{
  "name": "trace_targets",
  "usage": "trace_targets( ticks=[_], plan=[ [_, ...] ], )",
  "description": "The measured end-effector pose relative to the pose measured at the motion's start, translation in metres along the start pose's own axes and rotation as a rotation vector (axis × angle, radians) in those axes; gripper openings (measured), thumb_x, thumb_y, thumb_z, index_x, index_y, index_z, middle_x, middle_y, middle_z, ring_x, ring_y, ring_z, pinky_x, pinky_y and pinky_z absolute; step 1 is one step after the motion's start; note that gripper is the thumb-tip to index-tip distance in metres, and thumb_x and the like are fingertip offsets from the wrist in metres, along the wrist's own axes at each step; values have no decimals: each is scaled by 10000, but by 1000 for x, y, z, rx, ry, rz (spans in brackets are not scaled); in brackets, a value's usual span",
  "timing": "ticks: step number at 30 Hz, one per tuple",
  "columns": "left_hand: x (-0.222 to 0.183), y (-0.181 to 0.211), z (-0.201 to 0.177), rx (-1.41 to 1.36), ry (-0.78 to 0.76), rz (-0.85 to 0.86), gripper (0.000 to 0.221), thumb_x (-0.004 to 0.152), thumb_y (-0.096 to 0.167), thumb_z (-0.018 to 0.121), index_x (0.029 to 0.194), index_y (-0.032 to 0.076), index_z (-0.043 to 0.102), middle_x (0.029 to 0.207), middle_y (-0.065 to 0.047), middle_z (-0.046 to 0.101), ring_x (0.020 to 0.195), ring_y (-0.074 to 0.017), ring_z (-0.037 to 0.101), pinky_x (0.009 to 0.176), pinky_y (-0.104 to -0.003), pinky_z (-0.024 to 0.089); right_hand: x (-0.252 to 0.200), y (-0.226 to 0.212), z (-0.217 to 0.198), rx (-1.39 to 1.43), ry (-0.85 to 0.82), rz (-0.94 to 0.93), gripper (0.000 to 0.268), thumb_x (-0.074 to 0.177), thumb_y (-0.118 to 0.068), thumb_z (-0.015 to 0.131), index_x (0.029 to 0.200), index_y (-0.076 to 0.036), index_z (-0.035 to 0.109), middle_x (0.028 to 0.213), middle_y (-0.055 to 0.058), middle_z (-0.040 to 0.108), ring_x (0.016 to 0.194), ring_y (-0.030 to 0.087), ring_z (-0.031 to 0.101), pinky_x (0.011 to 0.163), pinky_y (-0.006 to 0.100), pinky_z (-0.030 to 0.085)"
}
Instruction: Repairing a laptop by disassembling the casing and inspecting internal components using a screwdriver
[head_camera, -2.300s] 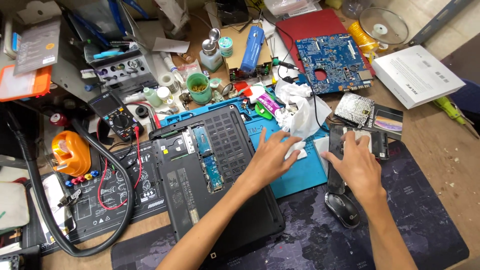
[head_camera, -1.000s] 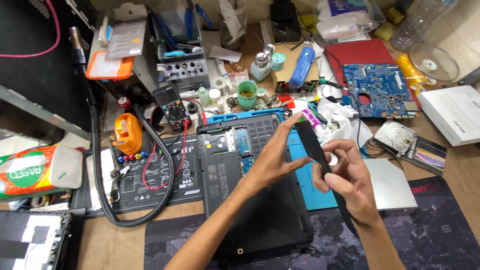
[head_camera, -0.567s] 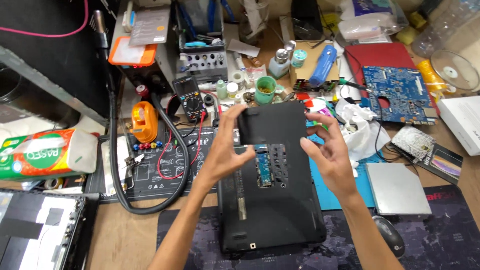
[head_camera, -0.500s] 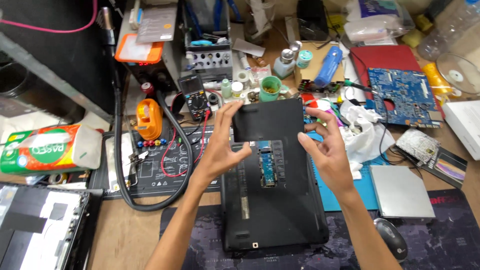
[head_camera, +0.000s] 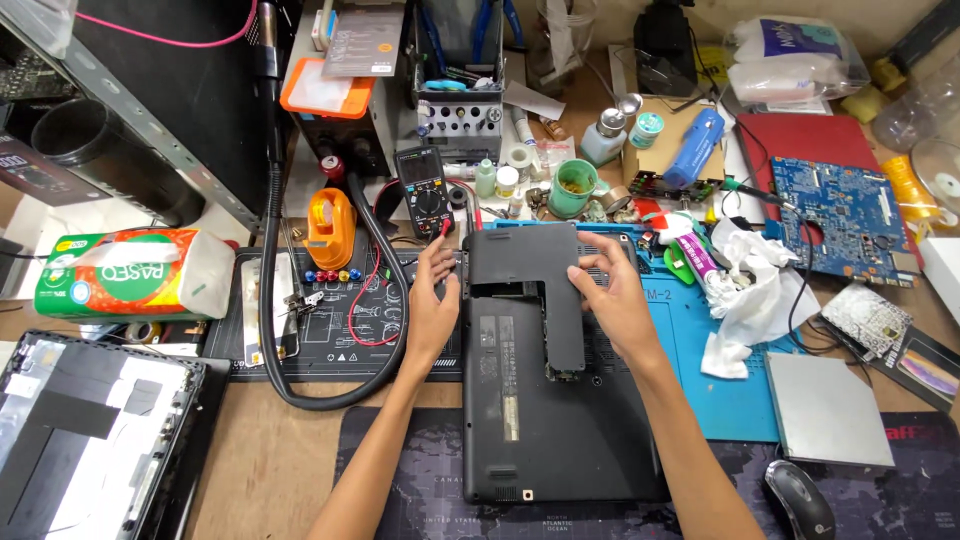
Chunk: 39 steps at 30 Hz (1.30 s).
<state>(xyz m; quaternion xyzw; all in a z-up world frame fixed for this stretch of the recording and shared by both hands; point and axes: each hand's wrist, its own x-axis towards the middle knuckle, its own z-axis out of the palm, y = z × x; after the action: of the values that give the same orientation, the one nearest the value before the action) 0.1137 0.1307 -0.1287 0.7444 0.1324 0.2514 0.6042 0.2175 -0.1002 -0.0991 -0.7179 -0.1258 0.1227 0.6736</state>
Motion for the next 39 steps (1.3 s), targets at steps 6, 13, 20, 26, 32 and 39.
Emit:
trace_targets(
  ticks=[6, 13, 20, 26, 32, 39],
  plan=[
    [14, -21, 16, 159, 134, 88, 344, 968, 22, 561, 1289, 94, 659, 1111, -177, 716, 967, -312, 717, 846, -355, 581, 0, -2, 4, 4, -17, 90, 484, 949, -15, 639, 1415, -116, 559, 905, 43, 614, 651, 155, 690, 523, 247, 586],
    [9, -31, 14, 226, 133, 128, 299, 988, 65, 586, 1258, 144, 687, 1032, -89, 705, 929, -235, 693, 833, -317, 564, 1, 12, 4, -27, -28, 151, 504, 912, -9, 684, 1394, -89, 561, 836, 60, 600, 606, 155, 659, 520, 271, 591],
    [12, -19, 15, 240, 101, 142, 281, 970, 53, 608, 1215, 128, 724, 1044, -95, 712, 961, -254, 691, 870, -341, 558, 2, 4, 3, 19, -26, 170, 499, 899, -41, 708, 1378, -46, 567, 763, 78, 613, 591, 154, 650, 531, 281, 586],
    [10, -21, 17, 235, 101, 128, 261, 980, 61, 607, 1194, 119, 746, 1025, -92, 713, 963, -241, 693, 876, -341, 551, -2, 3, 4, 74, -35, 133, 514, 899, -76, 743, 1381, -36, 570, 781, 85, 642, 605, 144, 668, 552, 280, 607],
    [8, -17, 17, 215, 105, 145, 233, 983, 109, 657, 1199, 72, 737, 1027, -128, 708, 990, -280, 692, 888, -368, 547, -6, -2, 5, 90, -51, 34, 486, 930, -76, 707, 1400, -40, 589, 822, 82, 668, 643, 122, 674, 584, 256, 615],
    [8, -21, 18, 225, 88, 139, 238, 1005, 132, 642, 1220, 64, 721, 1054, -121, 698, 1025, -278, 682, 910, -372, 526, -8, 8, 9, -165, 26, -146, 422, 950, -99, 705, 1367, -46, 665, 905, 144, 704, 741, 169, 638, 658, 310, 573]
  ],
)
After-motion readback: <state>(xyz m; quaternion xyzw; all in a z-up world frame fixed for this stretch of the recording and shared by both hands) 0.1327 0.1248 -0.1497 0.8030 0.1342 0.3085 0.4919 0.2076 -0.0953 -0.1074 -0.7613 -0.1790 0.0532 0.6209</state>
